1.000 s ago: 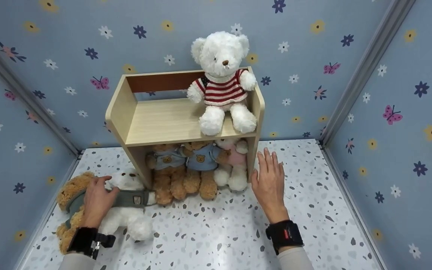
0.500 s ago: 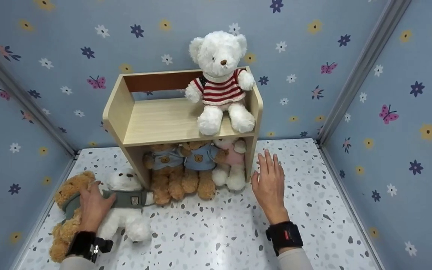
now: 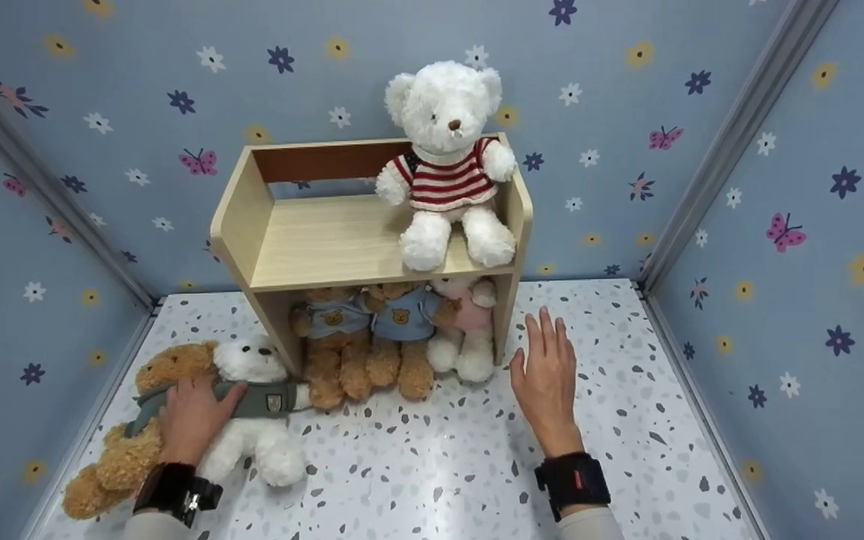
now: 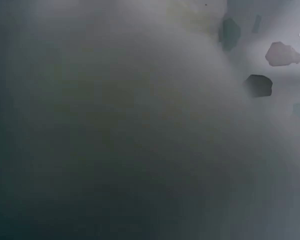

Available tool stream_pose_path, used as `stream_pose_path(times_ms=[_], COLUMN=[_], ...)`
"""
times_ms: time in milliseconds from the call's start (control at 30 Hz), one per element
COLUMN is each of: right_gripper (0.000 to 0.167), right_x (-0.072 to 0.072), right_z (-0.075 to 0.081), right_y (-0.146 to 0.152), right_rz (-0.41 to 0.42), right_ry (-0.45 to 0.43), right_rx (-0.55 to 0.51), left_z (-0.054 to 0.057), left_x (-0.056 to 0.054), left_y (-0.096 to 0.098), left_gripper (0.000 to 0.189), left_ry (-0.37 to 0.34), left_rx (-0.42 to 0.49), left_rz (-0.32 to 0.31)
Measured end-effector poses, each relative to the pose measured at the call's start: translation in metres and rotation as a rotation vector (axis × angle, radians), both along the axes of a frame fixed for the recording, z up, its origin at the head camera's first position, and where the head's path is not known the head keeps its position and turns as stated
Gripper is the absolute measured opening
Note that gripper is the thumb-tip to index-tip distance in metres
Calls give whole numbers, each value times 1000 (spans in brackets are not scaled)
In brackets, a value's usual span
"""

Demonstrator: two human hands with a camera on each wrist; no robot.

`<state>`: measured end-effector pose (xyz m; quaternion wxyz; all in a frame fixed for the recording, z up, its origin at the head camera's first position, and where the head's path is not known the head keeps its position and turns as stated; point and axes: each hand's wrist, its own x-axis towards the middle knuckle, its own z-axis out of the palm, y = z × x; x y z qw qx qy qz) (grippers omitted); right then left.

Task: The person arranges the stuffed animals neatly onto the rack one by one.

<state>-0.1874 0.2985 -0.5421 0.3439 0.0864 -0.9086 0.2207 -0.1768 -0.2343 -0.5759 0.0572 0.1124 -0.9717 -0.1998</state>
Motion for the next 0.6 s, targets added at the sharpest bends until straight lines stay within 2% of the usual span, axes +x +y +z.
stream_pose_path(times_ms=[167, 400, 500, 600], right_gripper=[60, 60, 61, 60], right_x=[1, 2, 2, 3], right_z=[-1, -4, -5, -7], right_y=[0, -1, -3, -3], right_rz=[0, 1, 4, 2], right_ry=[3, 0, 3, 2], right_rx=[-2, -1, 5, 4], left_z=[8, 10, 5, -2], left_x=[0, -4, -5, -1], left_y=[2, -3, -5, -4], left_gripper=[96, 79, 77, 76], left_ry=[-136, -272, -279, -221], left_rx=[-83, -51, -36, -15], left_rz=[-45, -76, -68, -48])
